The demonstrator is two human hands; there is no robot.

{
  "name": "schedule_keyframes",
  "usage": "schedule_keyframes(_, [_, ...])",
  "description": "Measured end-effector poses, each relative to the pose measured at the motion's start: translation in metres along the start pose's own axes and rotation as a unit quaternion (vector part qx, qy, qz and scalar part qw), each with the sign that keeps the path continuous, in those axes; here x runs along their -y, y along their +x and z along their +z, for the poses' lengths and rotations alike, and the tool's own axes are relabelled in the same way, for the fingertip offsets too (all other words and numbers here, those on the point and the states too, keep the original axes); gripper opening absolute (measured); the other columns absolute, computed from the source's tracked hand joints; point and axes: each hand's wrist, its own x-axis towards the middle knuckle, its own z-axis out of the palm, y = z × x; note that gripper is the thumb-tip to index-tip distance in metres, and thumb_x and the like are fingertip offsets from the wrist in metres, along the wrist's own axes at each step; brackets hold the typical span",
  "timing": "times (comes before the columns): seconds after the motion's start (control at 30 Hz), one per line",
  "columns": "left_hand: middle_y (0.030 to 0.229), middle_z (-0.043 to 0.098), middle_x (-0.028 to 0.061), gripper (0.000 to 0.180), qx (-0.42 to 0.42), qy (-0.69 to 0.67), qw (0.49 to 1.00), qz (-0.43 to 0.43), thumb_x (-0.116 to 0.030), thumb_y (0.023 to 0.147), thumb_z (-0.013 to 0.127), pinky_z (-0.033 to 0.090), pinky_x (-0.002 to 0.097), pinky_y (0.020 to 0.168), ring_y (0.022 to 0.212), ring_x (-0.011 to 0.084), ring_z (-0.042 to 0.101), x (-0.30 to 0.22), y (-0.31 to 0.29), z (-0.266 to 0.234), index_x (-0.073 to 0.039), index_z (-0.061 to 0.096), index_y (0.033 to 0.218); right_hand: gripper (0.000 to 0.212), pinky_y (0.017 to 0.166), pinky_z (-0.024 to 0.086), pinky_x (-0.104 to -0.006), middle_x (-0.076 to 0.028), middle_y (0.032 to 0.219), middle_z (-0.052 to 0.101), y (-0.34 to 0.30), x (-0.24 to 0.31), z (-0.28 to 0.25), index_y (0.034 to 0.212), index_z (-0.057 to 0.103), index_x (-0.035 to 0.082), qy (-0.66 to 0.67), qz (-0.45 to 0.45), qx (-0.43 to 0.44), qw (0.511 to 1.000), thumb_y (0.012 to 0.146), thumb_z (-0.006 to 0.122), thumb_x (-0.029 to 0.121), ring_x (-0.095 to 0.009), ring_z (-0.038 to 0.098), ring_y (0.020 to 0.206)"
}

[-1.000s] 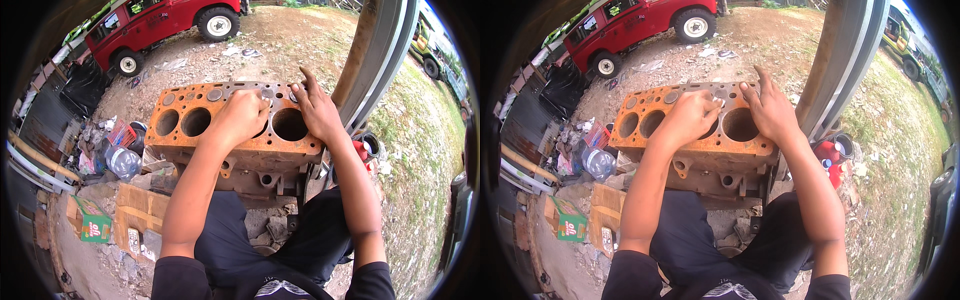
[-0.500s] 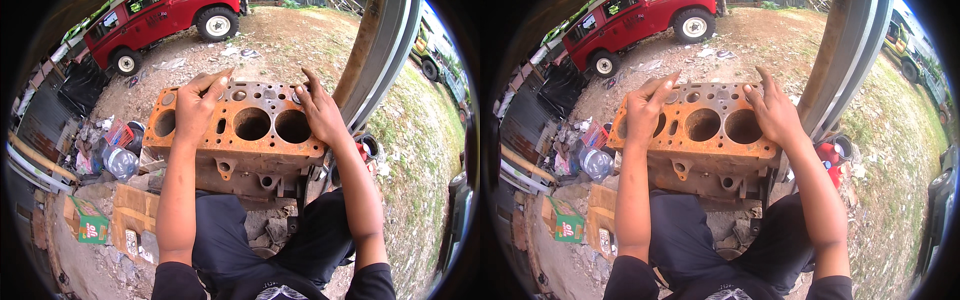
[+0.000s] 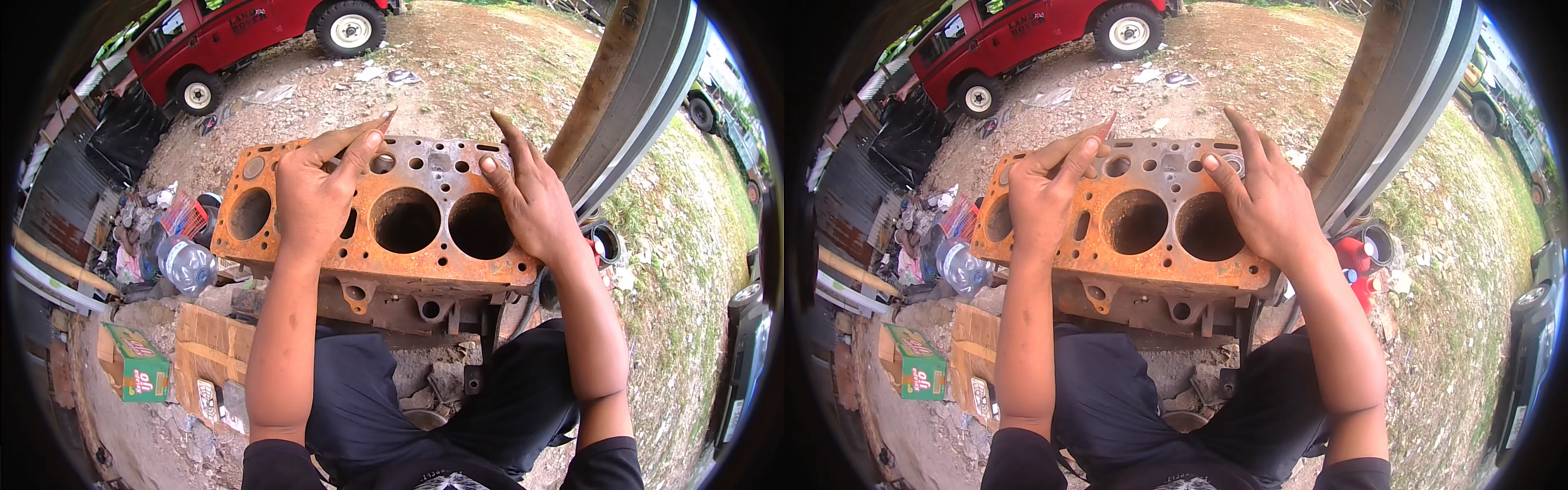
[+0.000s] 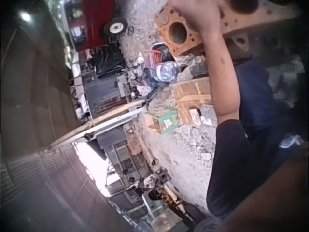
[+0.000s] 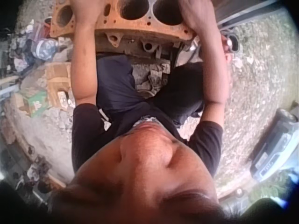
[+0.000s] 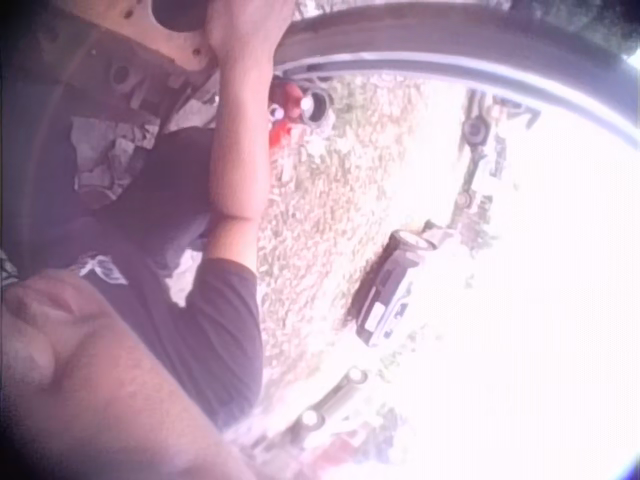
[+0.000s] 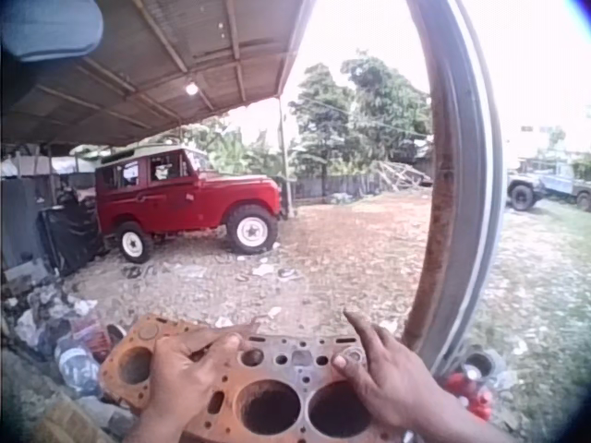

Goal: The person cleans and inspects the top surface of a rusty engine block, using fingers to wipe away debris from the cylinder openings and bolt holes. The person repeatedly rubs the surface and checks the fit of small metal components.

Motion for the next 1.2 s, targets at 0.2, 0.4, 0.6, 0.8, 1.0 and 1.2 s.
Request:
schedule_keyframes(0.2, [0.095,0.084,0.0061,0.027,0.0,-0.027,0.999,-0.02,-0.021,0.105,0.077,0.051,0.0245,0.072,0.076,0.0062,0.064,-0.003,-0.001,-0.01,0.002,0.084,0.118,0.077,0.115,0.048,-0.0544,-0.033,0.148,0.059,-0.001,0.003,-0.002,0.17,0.038,0.012,-0.034,-0.014,0.003,0.999,0.112,0.049,0.061,-0.05,0.06,0.137])
schedule_keyframes(0.4, [0.096,0.084,0.0077,0.025,-0.002,-0.026,1.0,-0.005,-0.02,0.105,0.076,0.052,0.0245,0.072,0.076,0.0073,0.065,0.001,-0.005,-0.02,0.001,0.084,0.116,0.076,0.114,0.049,-0.0541,-0.032,0.145,0.061,-0.002,0.001,0.004,0.17,0.038,0.013,-0.028,-0.02,-0.014,0.999,0.112,0.049,0.062,-0.049,0.061,0.136])
schedule_keyframes(0.6, [0.096,0.083,0.0082,0.025,0.013,-0.034,0.999,0.023,-0.018,0.105,0.076,0.052,0.0245,0.074,0.077,0.0079,0.065,-0.009,-0.008,-0.018,0.003,0.083,0.117,0.076,0.117,0.047,-0.0539,-0.028,0.153,0.058,-0.002,-0.003,0.005,0.169,0.039,0.014,-0.027,-0.003,-0.018,0.999,0.112,0.048,0.064,-0.047,0.057,0.143])
schedule_keyframes(0.8, [0.093,0.081,0.0052,0.025,0.021,0.0,1.0,0.017,-0.017,0.105,0.077,0.051,0.0243,0.074,0.078,0.0072,0.063,0.0,-0.004,-0.015,0.002,0.083,0.121,0.078,0.117,0.047,-0.0541,-0.03,0.15,0.059,-0.001,-0.001,0.005,0.169,0.04,0.014,-0.044,0.005,-0.011,0.999,0.111,0.049,0.065,-0.047,0.059,0.141])
schedule_keyframes(1.0, [0.093,0.079,0.0021,0.023,0.01,-0.007,1.0,-0.008,-0.013,0.104,0.077,0.05,0.0243,0.075,0.08,0.0067,0.063,0.003,-0.005,-0.015,-0.001,0.083,0.122,0.078,0.127,0.038,-0.0523,-0.028,0.165,0.049,-0.002,0.006,-0.001,0.171,0.037,0.016,-0.036,0.025,0.032,0.999,0.112,0.044,0.067,-0.045,0.046,0.155])
schedule_keyframes(1.2, [0.097,0.081,0.0023,0.024,0.016,-0.014,1.0,0.002,-0.012,0.102,0.079,0.052,0.0245,0.077,0.083,0.007,0.066,0.001,-0.007,-0.011,-0.003,0.083,0.124,0.081,0.117,0.047,-0.0533,-0.032,0.15,0.059,-0.002,-0.002,0.004,0.168,0.042,0.012,-0.042,-0.006,-0.016,0.999,0.11,0.049,0.068,-0.047,0.059,0.14])
